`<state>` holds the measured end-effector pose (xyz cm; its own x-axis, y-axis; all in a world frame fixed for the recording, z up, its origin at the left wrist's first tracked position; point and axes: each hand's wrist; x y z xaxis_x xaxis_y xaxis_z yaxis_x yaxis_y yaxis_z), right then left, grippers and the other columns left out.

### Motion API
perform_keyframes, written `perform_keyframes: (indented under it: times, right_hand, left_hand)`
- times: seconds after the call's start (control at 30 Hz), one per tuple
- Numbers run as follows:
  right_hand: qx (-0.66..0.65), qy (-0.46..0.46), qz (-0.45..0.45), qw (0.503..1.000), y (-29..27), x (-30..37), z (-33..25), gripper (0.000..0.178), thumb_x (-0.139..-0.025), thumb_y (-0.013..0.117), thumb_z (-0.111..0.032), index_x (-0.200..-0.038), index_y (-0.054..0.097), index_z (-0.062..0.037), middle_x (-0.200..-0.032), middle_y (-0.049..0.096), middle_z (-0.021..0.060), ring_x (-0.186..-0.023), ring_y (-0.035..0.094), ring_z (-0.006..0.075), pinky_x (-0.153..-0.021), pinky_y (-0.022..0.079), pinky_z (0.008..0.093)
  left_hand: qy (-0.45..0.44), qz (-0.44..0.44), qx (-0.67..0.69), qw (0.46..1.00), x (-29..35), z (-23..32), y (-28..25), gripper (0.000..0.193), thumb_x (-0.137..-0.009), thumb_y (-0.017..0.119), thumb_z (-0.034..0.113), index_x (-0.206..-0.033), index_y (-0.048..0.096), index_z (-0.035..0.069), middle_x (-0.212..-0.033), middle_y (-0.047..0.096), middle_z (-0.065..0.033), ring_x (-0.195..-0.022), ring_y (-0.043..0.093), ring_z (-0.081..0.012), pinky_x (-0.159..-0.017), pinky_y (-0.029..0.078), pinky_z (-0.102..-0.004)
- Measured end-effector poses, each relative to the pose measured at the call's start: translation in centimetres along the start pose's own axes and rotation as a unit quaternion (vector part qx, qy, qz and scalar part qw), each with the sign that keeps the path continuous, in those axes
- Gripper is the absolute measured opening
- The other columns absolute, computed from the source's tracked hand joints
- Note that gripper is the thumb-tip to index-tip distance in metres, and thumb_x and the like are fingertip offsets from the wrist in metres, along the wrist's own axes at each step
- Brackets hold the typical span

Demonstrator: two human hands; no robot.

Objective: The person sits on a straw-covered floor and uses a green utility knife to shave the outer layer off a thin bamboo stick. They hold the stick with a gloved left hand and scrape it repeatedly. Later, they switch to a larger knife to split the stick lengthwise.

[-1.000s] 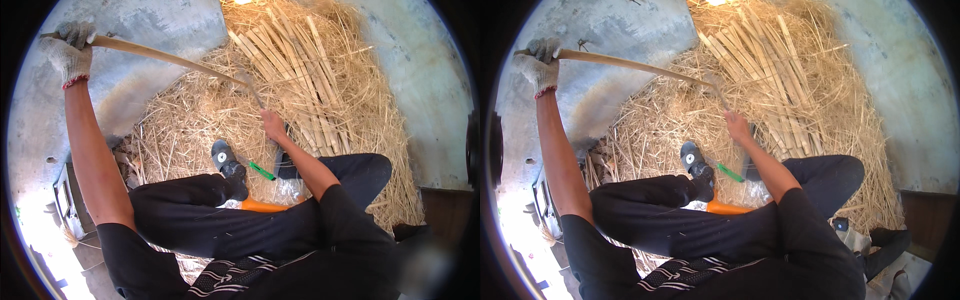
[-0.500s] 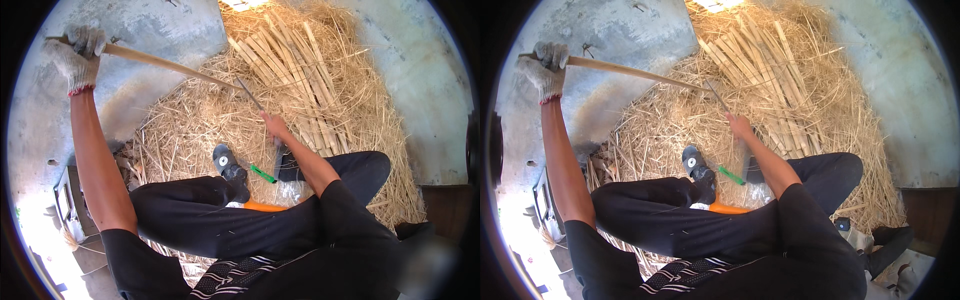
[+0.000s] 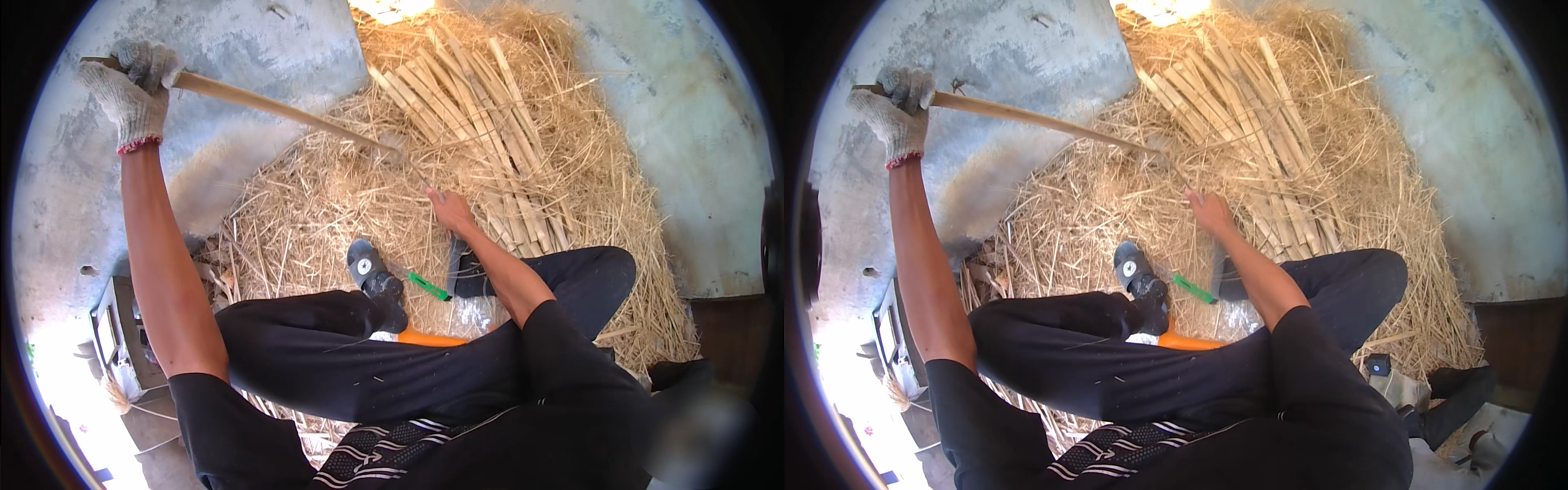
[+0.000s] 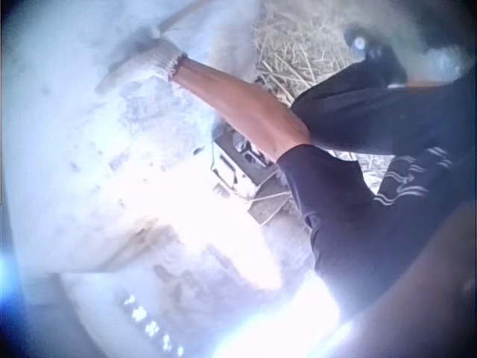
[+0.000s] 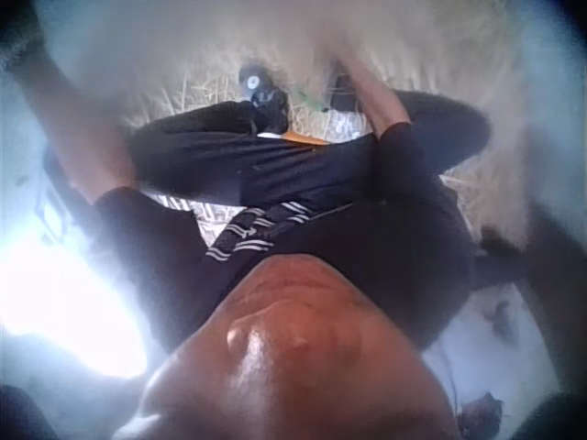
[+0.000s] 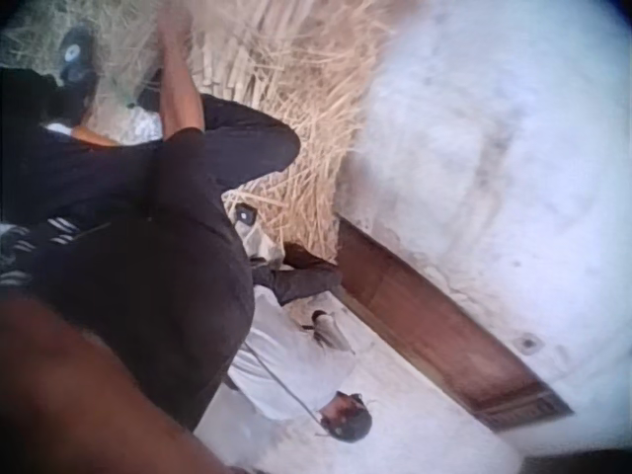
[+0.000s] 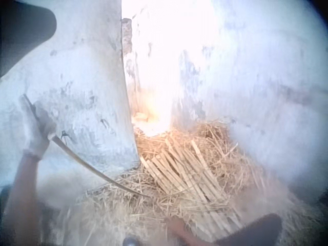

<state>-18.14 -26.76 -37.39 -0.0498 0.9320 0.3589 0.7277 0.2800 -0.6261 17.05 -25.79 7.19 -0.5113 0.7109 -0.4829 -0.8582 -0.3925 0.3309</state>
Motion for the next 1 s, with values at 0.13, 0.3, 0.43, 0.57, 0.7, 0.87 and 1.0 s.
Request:
perform_keyframes:
  times: [0.13, 0.3, 0.43, 0.57, 0.7, 0.87, 1.0]
  right_hand:
    - [-0.046, -0.085, 0.052, 0.994, 0.6, 1.7, -0.3, 0.066, -0.096, 0.046, -0.06, -0.092, 0.066, 0.0032, -0.085, 0.067, 0.029, -0.085, 0.064, 0.0478, -0.082, 0.049, 0.0507]
    - [-0.055, -0.116, 0.154, 0.98, 2.2, 1.4, 4.4, 0.057, -0.099, 0.046, -0.054, -0.09, 0.064, -0.0014, -0.077, 0.063, 0.0268, -0.079, 0.063, 0.0454, -0.075, 0.048, 0.0503]
    - [-0.051, -0.083, 0.081, 0.992, 1.9, 3.1, 4.1, 0.058, -0.1, 0.047, -0.053, -0.089, 0.063, 0.0017, -0.075, 0.061, 0.0278, -0.077, 0.063, 0.0459, -0.074, 0.047, 0.05]
    - [-0.072, -0.107, 0.045, 0.991, 1.9, 2.8, 2.9, 0.062, -0.099, 0.047, -0.055, -0.089, 0.063, 0.0045, -0.074, 0.061, 0.0286, -0.077, 0.063, 0.0465, -0.075, 0.048, 0.0503]
    - [0.007, 0.006, 0.043, 0.999, 2.7, 1.8, 4.3, 0.069, -0.097, 0.046, -0.06, -0.087, 0.064, 0.0058, -0.077, 0.064, 0.0269, -0.081, 0.064, 0.0449, -0.078, 0.048, 0.0487]
    - [-0.071, 0.052, -0.015, 0.996, 1.7, 0.2, 4.6, 0.071, -0.098, 0.043, -0.06, -0.085, 0.064, 0.006, -0.079, 0.065, 0.0258, -0.083, 0.064, 0.0429, -0.079, 0.049, 0.0479]
    - [-0.064, -0.067, 0.017, 0.996, 0.7, 3.1, -0.5, 0.072, -0.097, 0.042, -0.063, -0.091, 0.065, 0.0054, -0.083, 0.066, 0.0269, -0.085, 0.065, 0.0429, -0.081, 0.048, 0.0485]
  left_hand:
    - [-0.006, 0.026, -0.004, 1.0, -0.8, 0.2, -1.3, 0.049, -0.094, 0.037, 0.053, -0.067, 0.037, 0.012, -0.057, 0.029, -0.0011, -0.049, 0.031, -0.0181, -0.043, 0.029, -0.0314]
    - [0.014, 0.025, -0.006, 1.0, -1.6, -1.1, -1.2, 0.038, -0.091, 0.037, 0.04, -0.065, 0.034, 0.012, -0.056, 0.027, -0.0012, -0.048, 0.027, -0.017, -0.044, 0.028, -0.0313]
    - [0.022, -0.013, -0.018, 1.0, -2.1, -1.1, -1.8, 0.055, -0.1, 0.037, 0.051, -0.063, 0.036, 0.012, -0.053, 0.029, -0.0027, -0.043, 0.026, -0.0165, -0.041, 0.027, -0.0325]
    - [0.043, -0.025, -0.032, 0.998, -3.9, -1.3, -2.6, 0.047, -0.099, 0.041, 0.042, -0.067, 0.041, 0.008, -0.059, 0.036, -0.0046, -0.046, 0.034, -0.0182, -0.043, 0.033, -0.0321]
    - [0.052, 0.108, -0.04, 0.992, -1.8, -2.0, 2.1, 0.044, -0.101, 0.04, 0.037, -0.073, 0.048, 0.003, -0.066, 0.047, -0.0089, -0.05, 0.044, -0.0213, -0.045, 0.038, -0.033]
    - [0.039, -0.066, 0.035, 0.996, -4.0, -2.4, 1.1, 0.044, -0.102, 0.037, 0.037, -0.076, 0.051, 0.004, -0.068, 0.051, -0.009, -0.05, 0.046, -0.022, -0.045, 0.039, -0.0343]
    - [0.033, -0.232, 0.088, 0.968, -4.6, -2.0, -1.8, 0.051, -0.101, 0.037, 0.05, -0.067, 0.042, 0.013, -0.054, 0.036, -0.001, -0.042, 0.035, -0.0158, -0.042, 0.035, -0.031]
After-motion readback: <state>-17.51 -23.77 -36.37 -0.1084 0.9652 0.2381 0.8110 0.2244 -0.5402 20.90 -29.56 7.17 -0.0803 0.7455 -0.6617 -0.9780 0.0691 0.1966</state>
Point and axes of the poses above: each hand's wrist, its own x-axis away from the middle knuckle, its own y-axis out of the palm, z = x × y
